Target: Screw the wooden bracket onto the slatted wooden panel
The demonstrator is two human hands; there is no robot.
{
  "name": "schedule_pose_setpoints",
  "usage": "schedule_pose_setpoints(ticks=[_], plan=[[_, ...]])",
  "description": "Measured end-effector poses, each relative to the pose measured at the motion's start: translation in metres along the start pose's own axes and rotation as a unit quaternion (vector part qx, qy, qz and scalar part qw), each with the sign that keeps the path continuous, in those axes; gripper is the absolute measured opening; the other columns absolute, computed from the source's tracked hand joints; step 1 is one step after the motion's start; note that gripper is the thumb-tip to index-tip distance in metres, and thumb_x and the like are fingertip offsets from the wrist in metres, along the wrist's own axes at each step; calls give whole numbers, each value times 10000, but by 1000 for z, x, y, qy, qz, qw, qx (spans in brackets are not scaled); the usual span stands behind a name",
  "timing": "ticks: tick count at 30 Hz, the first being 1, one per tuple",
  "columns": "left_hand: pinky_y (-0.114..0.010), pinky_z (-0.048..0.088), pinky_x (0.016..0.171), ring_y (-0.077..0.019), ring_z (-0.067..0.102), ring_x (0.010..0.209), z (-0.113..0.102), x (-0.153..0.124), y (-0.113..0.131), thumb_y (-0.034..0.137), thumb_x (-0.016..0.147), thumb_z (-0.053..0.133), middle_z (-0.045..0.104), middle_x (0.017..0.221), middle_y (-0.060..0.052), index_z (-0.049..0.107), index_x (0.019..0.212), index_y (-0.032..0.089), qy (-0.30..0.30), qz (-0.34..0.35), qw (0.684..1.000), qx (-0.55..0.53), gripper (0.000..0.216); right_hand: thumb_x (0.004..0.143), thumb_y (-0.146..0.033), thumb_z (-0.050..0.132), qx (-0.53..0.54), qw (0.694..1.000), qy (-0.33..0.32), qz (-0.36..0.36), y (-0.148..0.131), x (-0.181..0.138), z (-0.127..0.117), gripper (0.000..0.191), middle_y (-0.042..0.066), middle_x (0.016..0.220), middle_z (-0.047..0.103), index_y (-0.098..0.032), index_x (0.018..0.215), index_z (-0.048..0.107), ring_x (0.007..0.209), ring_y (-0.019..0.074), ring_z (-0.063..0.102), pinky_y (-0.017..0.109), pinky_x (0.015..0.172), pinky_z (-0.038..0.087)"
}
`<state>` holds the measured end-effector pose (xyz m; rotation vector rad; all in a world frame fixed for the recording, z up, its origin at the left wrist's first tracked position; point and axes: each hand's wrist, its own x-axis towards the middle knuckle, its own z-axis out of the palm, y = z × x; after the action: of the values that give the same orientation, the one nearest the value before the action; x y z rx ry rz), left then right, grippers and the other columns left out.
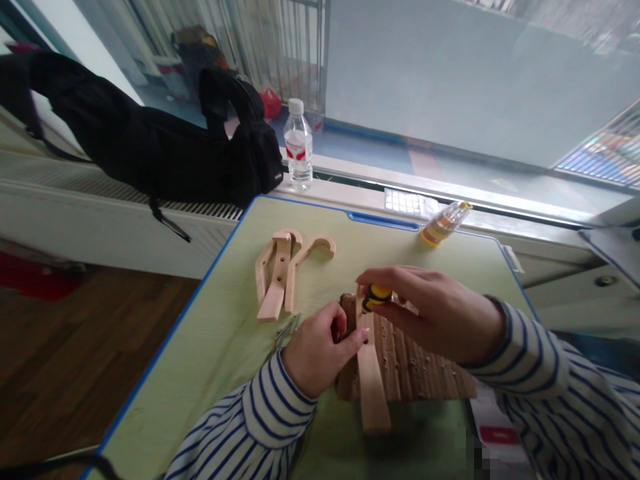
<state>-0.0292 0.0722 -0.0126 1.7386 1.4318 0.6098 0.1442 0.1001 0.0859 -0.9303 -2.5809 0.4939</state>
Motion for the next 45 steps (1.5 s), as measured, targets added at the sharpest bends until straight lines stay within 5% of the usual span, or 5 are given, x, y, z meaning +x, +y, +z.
schedule_pose_setpoints(ticks=[25, 36, 45], plan=[[-236, 288, 498, -107, 398, 514, 0, -1, 1, 422, 745, 543, 423, 555, 59, 397, 644, 198, -3, -6, 1000, -2, 286, 824, -180, 518, -94, 968, 195, 128, -15, -18, 35, 276, 31, 888, 635, -181, 1095, 471, 762, 121, 595, 228, 671, 471], [-236, 301, 505, -108, 401, 523, 0, -1, -2, 434, 744, 545, 432, 569, 58, 417, 671, 196, -4, 3, 1000, -22, 280, 788, -147, 514, -2, 987, 132, 88, -4, -12, 20, 405, 51, 923, 623, -156, 1182, 420, 697, 112, 559, 252, 649, 472], [-231, 297, 503, -104, 392, 518, 1, -2, -3, 429, 753, 550, 414, 556, 62, 413, 664, 195, -1, 17, 999, -32, 286, 836, -108, 458, 53, 999, -1, 3, 0, -3, -2, 372, 79, 1075, 603, -148, 1205, 457, 854, 111, 582, 236, 726, 484]])
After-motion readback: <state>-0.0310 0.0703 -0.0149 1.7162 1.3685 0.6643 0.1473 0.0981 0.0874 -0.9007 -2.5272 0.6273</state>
